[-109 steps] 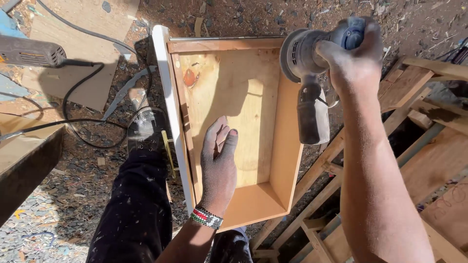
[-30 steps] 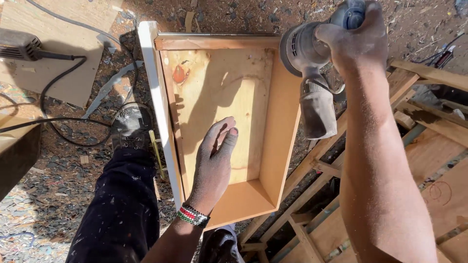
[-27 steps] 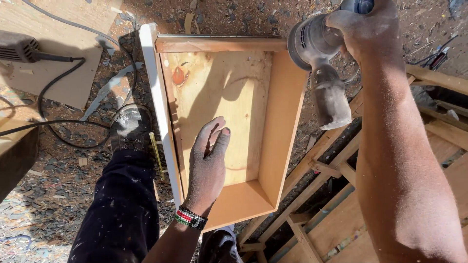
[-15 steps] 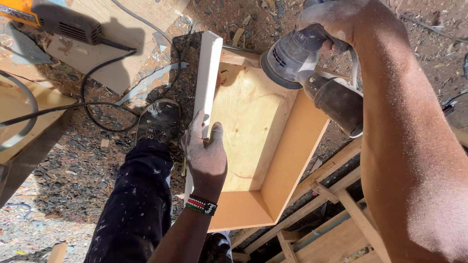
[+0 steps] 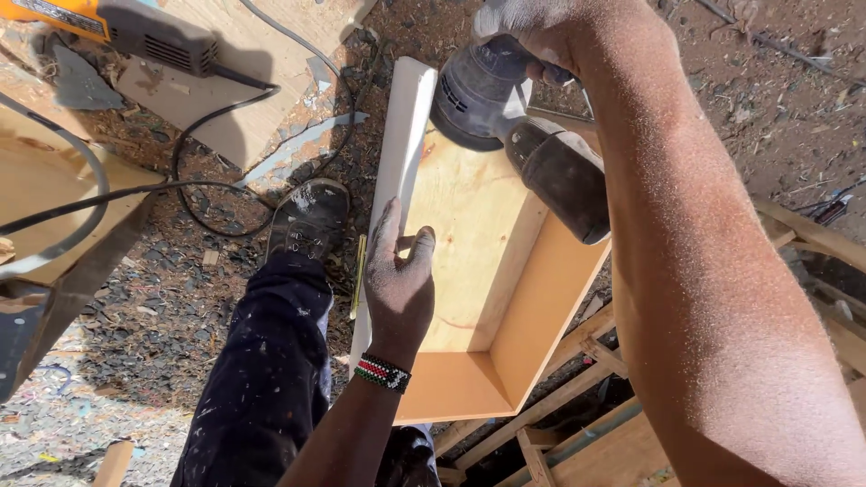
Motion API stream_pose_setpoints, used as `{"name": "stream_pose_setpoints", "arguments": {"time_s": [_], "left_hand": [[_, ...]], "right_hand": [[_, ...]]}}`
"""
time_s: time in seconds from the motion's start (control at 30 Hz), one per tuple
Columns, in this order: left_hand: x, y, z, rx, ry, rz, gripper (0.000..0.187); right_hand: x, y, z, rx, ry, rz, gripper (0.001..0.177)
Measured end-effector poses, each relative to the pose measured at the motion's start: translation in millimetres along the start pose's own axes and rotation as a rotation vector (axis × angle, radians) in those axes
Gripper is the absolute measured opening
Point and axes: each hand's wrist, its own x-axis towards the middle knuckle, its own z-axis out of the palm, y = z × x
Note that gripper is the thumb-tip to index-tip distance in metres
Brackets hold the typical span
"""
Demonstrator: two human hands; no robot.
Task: The person uses an orbital sander to smooth the edges and surfaces of a wooden drawer. They sand the interior sides, the bottom, and the exterior face of the drawer, repositioning the drawer multiple times to access different areas.
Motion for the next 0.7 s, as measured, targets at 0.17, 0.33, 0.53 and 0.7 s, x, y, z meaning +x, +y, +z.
{"name": "stream_pose_setpoints", "arguments": {"time_s": [0.17,0.33,0.53,0.7], "left_hand": [[10,-6,1,-0.063,-0.041,-0.181,0.065],[6,7,1,-0.273,0.071,-0.312,0.043],[7,5,-4,-0.218,0.112,-0.287,0.032],[2,14,-5,-0.114,0.139,-0.213,0.041]], "right_hand": [[-77,37,39,0.217,0.223,-0.010,0.023],[-167,29,99,0.507,0.501,0.182,0.074],[-182,49,234,0.950,0.914,0.117,0.083],[-179,34,268,0.943,1.086,-0.247,0.082]]}}
